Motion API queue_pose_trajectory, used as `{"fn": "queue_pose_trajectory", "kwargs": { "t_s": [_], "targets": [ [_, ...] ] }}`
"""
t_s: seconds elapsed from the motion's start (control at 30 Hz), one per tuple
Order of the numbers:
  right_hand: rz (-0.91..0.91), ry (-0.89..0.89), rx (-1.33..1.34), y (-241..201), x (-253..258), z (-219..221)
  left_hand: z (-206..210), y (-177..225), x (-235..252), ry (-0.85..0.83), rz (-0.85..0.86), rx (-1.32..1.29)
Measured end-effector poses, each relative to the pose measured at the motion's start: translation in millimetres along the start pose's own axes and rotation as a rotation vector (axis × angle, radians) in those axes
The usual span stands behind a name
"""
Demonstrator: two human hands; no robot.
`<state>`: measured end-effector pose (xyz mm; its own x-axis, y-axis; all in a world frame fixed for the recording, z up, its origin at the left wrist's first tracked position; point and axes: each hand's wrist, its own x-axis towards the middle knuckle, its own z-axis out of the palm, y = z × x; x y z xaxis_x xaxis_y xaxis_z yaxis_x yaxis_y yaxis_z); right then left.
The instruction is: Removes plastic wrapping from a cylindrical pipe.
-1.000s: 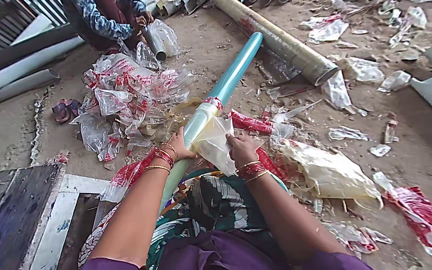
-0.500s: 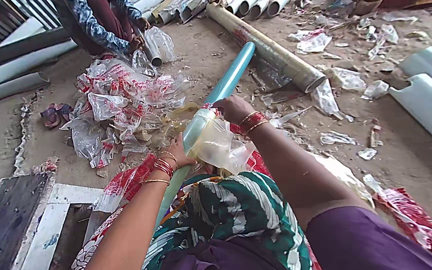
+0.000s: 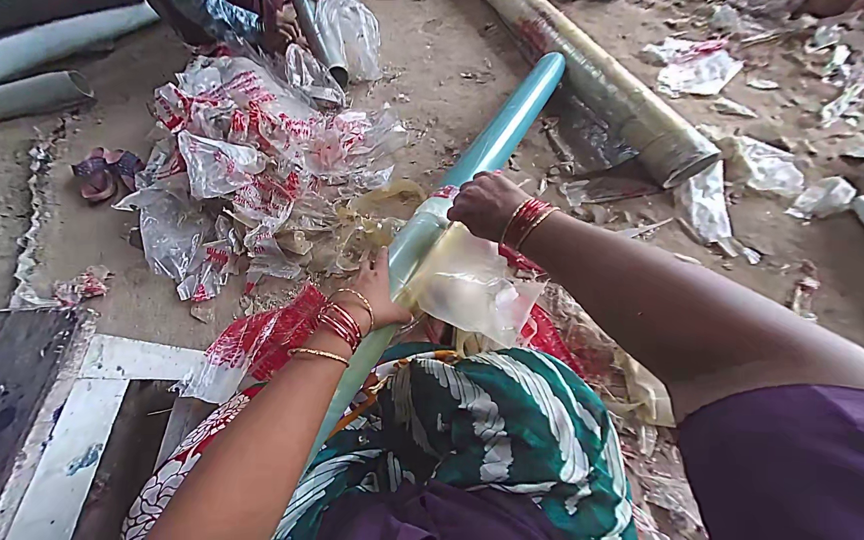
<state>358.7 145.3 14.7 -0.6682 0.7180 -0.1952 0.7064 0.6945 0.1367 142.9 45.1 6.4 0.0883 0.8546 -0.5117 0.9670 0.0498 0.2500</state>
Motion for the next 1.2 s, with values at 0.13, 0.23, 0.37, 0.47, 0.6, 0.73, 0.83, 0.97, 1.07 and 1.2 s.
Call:
{"fn": "queue_pose_trajectory", "kwargs": {
  "t_s": [0.13,0.23,0.37,0.47,0.6,0.73,0.83,0.97,1.07,1.2],
  "targets": [
    [0.356,-0.305,-0.042,30,-49,41,1,-1,-3,-0.008,0.008,-0.021],
    [0.804,-0.212,0.245,66,-115,69,0,0,1,0.001,-0.007,-0.005],
    [0.904,0.285,0.911,49,-116,68,-4,7,-7,-0.007,-0.004,-0.001],
    [0.734,0.278,1.12,9,-62,36,0,6,-4,0.004,-0.008,0.01],
    [0.808,-0.032,0.932,-36,-11,9,7,4,-3,0.016,0.004,0.005],
    [0.827,0.161,1.207,-52,-11,42,1,4,-1,-0.022,0.017,-0.002],
    [0.926,0.368,1.45,-72,-26,59,-7,-2,2,-0.055,0.026,-0.082],
    [1.059,0.45,1.516,-99,-33,45,-9,-12,10,-0.057,0.059,-0.165],
    [1.157,0.572,1.665,-118,-35,37,-12,-18,13,-0.071,0.067,-0.218],
    [1.249,0.65,1.835,-139,-44,20,-16,-34,20,-0.135,0.082,-0.37]
  ]
}}
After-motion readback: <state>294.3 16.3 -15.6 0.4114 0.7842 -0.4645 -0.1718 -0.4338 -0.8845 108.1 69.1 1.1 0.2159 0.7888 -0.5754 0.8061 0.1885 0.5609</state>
